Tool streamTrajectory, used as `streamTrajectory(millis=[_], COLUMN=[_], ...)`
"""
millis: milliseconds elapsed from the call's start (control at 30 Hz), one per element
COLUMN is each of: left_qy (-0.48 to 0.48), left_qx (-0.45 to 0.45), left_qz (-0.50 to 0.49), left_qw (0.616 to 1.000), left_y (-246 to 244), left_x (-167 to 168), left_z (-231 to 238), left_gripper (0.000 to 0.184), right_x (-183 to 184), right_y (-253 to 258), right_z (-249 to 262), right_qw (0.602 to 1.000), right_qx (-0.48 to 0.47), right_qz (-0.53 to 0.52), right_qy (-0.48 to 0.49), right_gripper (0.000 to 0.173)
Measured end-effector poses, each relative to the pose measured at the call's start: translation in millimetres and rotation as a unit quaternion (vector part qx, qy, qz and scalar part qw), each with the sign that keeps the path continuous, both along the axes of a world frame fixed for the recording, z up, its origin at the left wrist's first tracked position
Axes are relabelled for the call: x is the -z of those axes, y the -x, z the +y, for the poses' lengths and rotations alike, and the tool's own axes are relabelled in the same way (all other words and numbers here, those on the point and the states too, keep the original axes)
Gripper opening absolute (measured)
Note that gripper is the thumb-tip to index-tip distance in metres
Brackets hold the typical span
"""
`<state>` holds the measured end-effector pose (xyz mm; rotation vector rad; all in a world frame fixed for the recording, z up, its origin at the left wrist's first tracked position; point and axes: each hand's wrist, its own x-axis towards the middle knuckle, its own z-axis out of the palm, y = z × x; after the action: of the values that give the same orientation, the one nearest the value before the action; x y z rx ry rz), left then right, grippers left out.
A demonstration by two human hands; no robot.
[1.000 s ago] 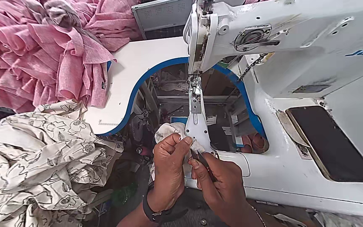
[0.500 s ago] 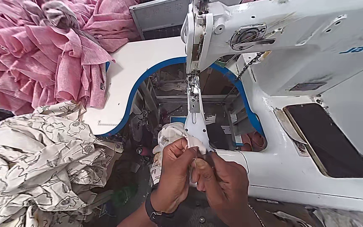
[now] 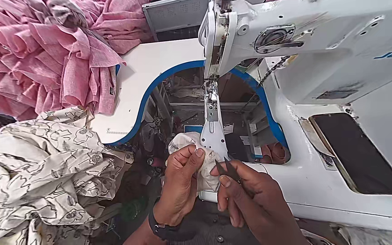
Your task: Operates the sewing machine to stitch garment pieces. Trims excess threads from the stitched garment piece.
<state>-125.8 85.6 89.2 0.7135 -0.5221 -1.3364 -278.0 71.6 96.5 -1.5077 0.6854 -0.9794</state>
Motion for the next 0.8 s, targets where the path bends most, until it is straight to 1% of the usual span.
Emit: streamTrajectory(millis=[133,233,567,800], left_qy=[0.004,0.014,0.027,0.027], left_qx=[0.009,0.017,0.016,0.011], left_qz=[0.048,0.062,0.062,0.065], left_qw=[0.999,0.998,0.998,0.997], left_y=[-0.1,-0.3,-1.6,-0.9], left_x=[1.1,4.0,7.0,7.3], left_z=[-1.4,-1.9,-1.6,-1.8], left_gripper=[0.018,0.016,0.016,0.016], right_x=[-1.4,-2.5,-3.7,-2.3], right_y=[0.4,1.6,-0.4,-2.7], right_z=[-1.8,-1.8,-1.7,-1.0], right_qw=[1.000,0.999,0.999,0.999], right_qx=[-0.011,-0.016,-0.028,-0.022], right_qz=[0.027,0.033,0.042,0.030], right_qy=[0.006,0.001,-0.009,-0.016], right_gripper=[0.020,0.021,0.022,0.021])
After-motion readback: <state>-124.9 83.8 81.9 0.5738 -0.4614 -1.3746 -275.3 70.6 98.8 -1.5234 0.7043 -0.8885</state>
